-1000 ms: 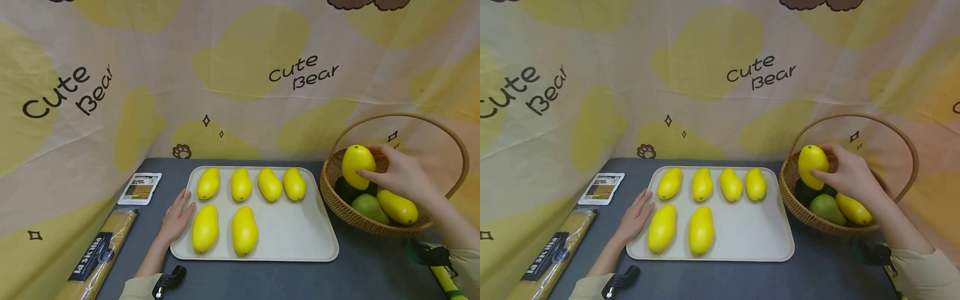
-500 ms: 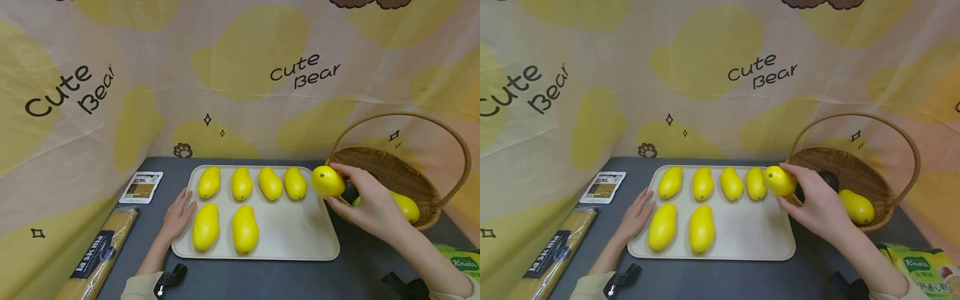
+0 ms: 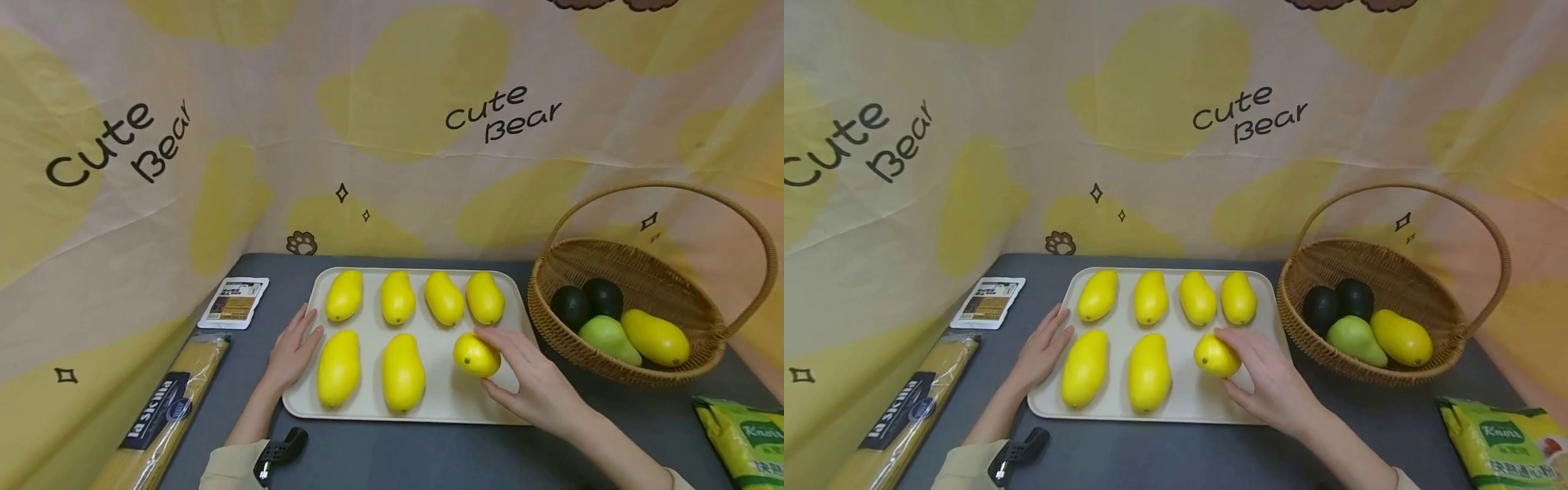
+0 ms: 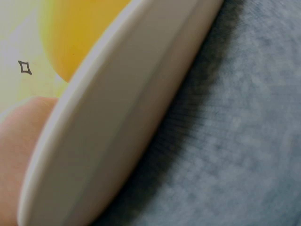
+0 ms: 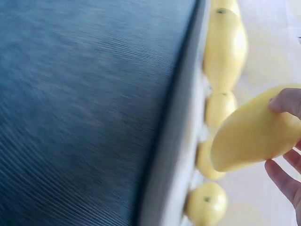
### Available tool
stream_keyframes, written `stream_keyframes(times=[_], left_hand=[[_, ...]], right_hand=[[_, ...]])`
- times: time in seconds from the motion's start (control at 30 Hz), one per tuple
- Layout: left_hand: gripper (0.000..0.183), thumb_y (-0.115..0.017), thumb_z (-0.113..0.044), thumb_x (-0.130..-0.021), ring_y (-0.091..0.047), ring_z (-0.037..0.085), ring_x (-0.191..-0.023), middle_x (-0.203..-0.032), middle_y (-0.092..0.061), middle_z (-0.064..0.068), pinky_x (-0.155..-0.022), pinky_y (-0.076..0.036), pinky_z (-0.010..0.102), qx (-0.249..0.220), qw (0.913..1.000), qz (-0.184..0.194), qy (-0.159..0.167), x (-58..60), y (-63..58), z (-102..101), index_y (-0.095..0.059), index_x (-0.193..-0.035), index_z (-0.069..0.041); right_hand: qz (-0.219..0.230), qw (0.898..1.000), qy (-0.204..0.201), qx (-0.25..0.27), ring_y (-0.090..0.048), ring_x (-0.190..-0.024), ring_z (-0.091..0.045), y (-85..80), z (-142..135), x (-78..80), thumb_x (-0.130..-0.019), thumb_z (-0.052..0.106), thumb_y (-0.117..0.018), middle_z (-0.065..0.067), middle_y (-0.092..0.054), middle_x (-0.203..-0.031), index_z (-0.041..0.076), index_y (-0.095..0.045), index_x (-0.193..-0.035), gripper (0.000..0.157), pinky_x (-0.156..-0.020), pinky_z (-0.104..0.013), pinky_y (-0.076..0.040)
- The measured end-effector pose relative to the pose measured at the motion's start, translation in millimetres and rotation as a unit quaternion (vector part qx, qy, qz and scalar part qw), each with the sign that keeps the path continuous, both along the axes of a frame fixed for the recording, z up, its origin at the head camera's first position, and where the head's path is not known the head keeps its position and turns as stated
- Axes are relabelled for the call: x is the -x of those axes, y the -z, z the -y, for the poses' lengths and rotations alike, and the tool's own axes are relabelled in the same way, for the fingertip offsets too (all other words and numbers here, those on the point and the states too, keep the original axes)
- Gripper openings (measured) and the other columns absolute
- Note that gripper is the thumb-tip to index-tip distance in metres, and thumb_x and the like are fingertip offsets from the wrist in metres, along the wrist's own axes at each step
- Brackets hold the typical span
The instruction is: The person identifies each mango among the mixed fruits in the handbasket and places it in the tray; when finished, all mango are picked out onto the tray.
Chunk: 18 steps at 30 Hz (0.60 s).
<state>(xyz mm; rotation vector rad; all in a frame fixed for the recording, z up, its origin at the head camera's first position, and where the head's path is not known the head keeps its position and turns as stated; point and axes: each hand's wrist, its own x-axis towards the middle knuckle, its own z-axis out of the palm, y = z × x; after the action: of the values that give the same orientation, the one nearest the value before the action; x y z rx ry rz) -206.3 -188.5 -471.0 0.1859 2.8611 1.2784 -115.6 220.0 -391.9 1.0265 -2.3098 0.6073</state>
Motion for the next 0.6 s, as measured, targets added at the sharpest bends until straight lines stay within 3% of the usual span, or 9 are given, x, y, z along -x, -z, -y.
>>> stream_keyframes(times=[0.1, 0.2, 0.27, 0.37, 0.6], left_hand=[[0.058, -0.041, -0.039, -0.105, -0.014, 0.041, -0.145, -0.162, -0.014, 0.013, -0.110, -0.009, 0.065, -0.001, 1.0000, 0.001, -0.002, 0.3, 0.1, 0.0, -0.032, -0.152, -0.006], [0.058, -0.042, -0.039, -0.105, -0.013, 0.041, -0.145, -0.162, -0.014, 0.012, -0.110, -0.009, 0.065, -0.002, 1.0000, 0.004, -0.002, 0.6, -0.1, -0.1, -0.032, -0.152, -0.007], [0.058, -0.042, -0.038, -0.104, -0.013, 0.041, -0.145, -0.162, -0.013, 0.012, -0.110, -0.008, 0.066, -0.003, 1.0000, 0.007, -0.003, 0.6, -0.5, -0.2, -0.032, -0.152, -0.007], [0.058, -0.042, -0.039, -0.104, -0.013, 0.042, -0.145, -0.162, -0.013, 0.011, -0.109, -0.009, 0.067, -0.002, 0.9999, 0.011, -0.005, 0.5, -0.8, -0.4, -0.032, -0.153, -0.008], [0.057, -0.042, -0.038, -0.104, -0.014, 0.042, -0.145, -0.163, -0.013, 0.010, -0.109, -0.010, 0.067, 0.004, 0.9999, 0.013, -0.009, 1.0, -0.1, -0.6, -0.032, -0.153, -0.009]], right_hand=[[0.015, 1.000, -0.017, -0.007, -0.052, -0.119, -0.023, 10.6, 2.9, 2.2, -0.091, 0.033, -0.064, -0.006, -0.054, -0.133, 0.006, -0.052, -0.138, 0.056, -0.107, -0.015, -0.029], [0.032, 0.999, -0.026, -0.019, -0.051, -0.120, -0.022, 17.4, 5.1, 3.6, -0.079, 0.018, -0.076, -0.006, -0.054, -0.133, 0.007, -0.053, -0.137, 0.064, -0.108, -0.016, -0.027], [0.042, 0.998, -0.026, -0.031, -0.051, -0.120, -0.021, 20.4, 6.7, 4.0, -0.072, 0.011, -0.080, -0.006, -0.053, -0.133, 0.008, -0.053, -0.137, 0.071, -0.108, -0.015, -0.027], [0.063, 0.996, -0.019, -0.054, -0.051, -0.121, -0.020, 22.3, 9.1, 3.7, -0.069, 0.010, -0.083, -0.006, -0.052, -0.135, 0.012, -0.052, -0.136, 0.073, -0.108, -0.015, -0.028], [0.080, 0.993, -0.024, -0.081, -0.053, -0.121, -0.019, 25.9, 11.1, 5.9, -0.070, 0.009, -0.083, -0.004, -0.049, -0.137, 0.016, -0.053, -0.133, 0.070, -0.096, -0.031, -0.048]])
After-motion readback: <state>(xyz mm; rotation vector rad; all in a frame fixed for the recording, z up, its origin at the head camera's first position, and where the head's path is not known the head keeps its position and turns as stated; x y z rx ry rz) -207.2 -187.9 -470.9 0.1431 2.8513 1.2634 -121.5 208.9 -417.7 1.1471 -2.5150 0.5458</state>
